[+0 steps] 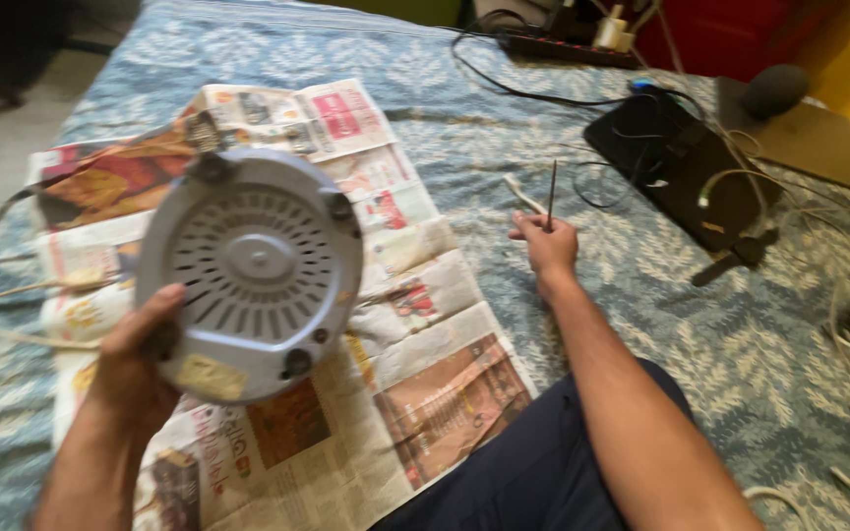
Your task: The person places a mixer grinder base unit upside down on newspaper spread over a bed, then uses a screwdriver to unscrew the screws on the plastic bottom cover, working around the base and lifting the cover to open the housing.
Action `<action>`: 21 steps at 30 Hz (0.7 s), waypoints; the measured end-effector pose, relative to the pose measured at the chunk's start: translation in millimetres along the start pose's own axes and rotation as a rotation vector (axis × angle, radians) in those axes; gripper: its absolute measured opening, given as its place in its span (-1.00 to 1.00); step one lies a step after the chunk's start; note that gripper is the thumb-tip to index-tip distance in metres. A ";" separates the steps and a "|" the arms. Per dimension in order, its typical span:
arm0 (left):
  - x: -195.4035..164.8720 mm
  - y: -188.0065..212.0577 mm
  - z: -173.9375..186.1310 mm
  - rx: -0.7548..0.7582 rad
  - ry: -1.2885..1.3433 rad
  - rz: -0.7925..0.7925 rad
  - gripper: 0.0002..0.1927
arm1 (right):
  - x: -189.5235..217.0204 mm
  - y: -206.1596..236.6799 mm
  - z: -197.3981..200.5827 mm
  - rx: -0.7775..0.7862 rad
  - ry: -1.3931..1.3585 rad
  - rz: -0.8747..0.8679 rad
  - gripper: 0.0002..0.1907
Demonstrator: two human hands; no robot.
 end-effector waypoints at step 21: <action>-59.3 57.0 -99.1 -0.375 -1.086 -0.625 -0.20 | 126.9 188.0 -121.2 0.655 -0.065 0.168 -0.43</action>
Point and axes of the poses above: each hand's wrist, its own y-axis away from the middle knuckle, its own z-axis out of the back of the hand, x = y × z, the point moved 6 cm from there along -y, towards the middle knuckle, and after that the axes turned 7 degrees about -y, right-handed, at the moved point
